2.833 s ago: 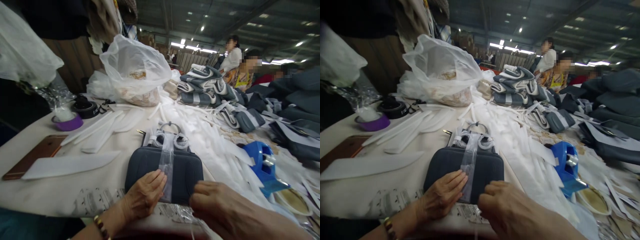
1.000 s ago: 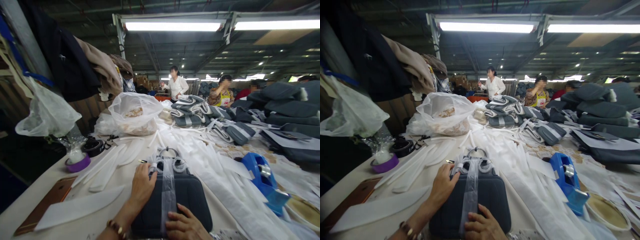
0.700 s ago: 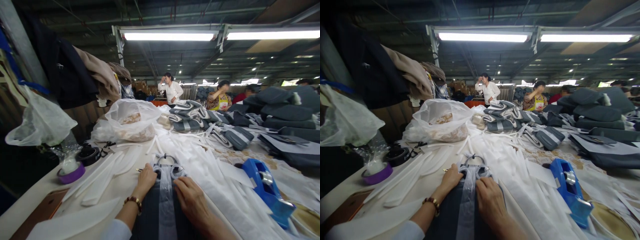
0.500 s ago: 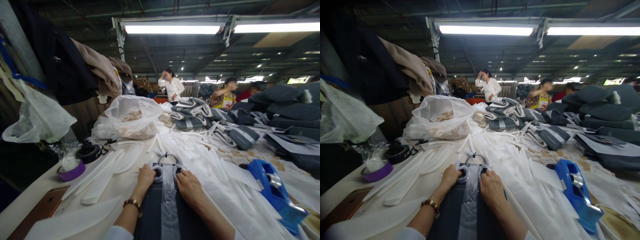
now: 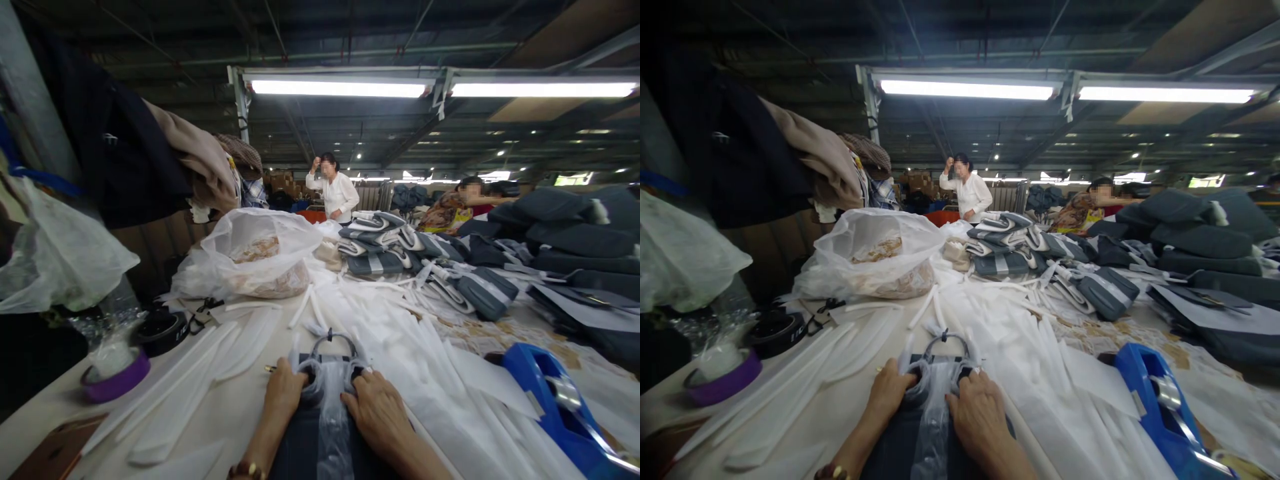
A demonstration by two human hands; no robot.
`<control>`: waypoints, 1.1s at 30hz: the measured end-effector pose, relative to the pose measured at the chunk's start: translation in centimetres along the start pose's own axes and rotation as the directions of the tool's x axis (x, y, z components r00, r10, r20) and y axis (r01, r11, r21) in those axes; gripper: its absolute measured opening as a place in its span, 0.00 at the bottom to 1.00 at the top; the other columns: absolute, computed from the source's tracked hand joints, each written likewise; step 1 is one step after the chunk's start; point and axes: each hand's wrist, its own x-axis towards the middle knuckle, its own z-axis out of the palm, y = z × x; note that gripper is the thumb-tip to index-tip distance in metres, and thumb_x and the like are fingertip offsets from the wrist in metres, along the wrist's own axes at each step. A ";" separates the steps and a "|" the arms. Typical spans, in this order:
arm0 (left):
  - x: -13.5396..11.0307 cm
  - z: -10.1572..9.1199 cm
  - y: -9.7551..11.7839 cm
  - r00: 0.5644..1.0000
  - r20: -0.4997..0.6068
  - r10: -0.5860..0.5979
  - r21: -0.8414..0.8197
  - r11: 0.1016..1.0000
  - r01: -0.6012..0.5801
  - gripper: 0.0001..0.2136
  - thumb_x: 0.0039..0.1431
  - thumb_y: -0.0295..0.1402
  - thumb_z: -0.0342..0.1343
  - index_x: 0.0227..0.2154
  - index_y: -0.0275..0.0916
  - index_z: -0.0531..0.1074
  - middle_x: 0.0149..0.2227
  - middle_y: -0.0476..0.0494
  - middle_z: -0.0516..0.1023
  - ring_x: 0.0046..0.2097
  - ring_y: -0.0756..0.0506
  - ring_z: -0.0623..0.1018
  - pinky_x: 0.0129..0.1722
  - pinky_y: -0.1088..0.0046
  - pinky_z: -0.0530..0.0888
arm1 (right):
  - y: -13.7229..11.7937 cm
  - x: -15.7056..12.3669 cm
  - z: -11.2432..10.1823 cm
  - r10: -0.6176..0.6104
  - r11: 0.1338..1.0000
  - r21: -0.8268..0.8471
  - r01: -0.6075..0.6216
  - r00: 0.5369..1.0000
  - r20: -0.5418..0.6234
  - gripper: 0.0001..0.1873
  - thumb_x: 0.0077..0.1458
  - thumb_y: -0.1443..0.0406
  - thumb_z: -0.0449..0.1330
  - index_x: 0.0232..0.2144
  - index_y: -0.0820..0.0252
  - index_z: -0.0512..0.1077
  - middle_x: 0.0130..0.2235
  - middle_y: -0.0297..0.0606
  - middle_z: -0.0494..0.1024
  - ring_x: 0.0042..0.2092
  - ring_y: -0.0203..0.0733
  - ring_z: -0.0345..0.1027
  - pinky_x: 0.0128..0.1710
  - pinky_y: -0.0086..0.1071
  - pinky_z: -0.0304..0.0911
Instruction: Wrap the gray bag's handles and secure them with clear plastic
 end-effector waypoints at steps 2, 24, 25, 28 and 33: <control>-0.4 0.2 0.1 1.000 -0.002 0.003 0.034 0.999 -0.003 0.10 0.57 0.32 0.51 0.40 0.32 0.65 0.40 0.32 0.77 0.44 0.40 0.77 0.39 0.71 0.69 | -0.3 0.1 -0.1 0.017 1.000 0.012 -0.018 0.999 0.028 0.11 0.57 0.66 0.54 0.27 0.62 0.74 0.35 0.45 0.78 0.43 0.51 0.71 0.43 0.39 0.62; -1.6 0.5 0.4 0.997 -0.067 0.036 0.136 0.990 -0.027 0.11 0.59 0.36 0.48 0.42 0.36 0.61 0.36 0.37 0.77 0.42 0.37 0.78 0.38 0.66 0.70 | -0.5 -1.9 2.2 -0.227 0.973 -0.065 0.222 0.865 -0.447 0.15 0.61 0.68 0.46 0.46 0.64 0.69 0.44 0.47 0.76 0.43 0.49 0.67 0.43 0.41 0.59; -1.7 0.5 0.4 0.997 -0.073 0.039 0.136 0.990 -0.028 0.11 0.59 0.35 0.48 0.42 0.35 0.61 0.36 0.36 0.77 0.41 0.37 0.79 0.39 0.65 0.70 | -0.7 -2.3 2.5 -0.270 0.961 -0.091 0.260 0.824 -0.498 0.16 0.63 0.66 0.45 0.47 0.63 0.69 0.45 0.45 0.76 0.46 0.50 0.67 0.46 0.42 0.57; -1.8 1.0 0.1 0.994 -0.094 0.063 0.140 0.989 -0.049 0.14 0.59 0.32 0.48 0.46 0.33 0.59 0.41 0.33 0.75 0.45 0.38 0.77 0.42 0.64 0.71 | -1.1 -3.1 3.6 -0.354 0.930 -0.118 0.349 0.753 -0.555 0.16 0.64 0.62 0.45 0.43 0.61 0.71 0.41 0.39 0.79 0.49 0.48 0.65 0.52 0.41 0.51; -1.4 2.4 -1.8 0.783 -0.484 0.390 0.194 0.921 -0.339 0.19 0.58 0.33 0.48 0.49 0.29 0.59 0.48 0.28 0.69 0.51 0.36 0.71 0.48 0.57 0.70 | -1.1 -3.1 5.3 -0.328 0.934 -0.086 0.346 0.740 -0.587 0.15 0.62 0.60 0.50 0.41 0.62 0.73 0.38 0.39 0.80 0.49 0.46 0.65 0.57 0.39 0.47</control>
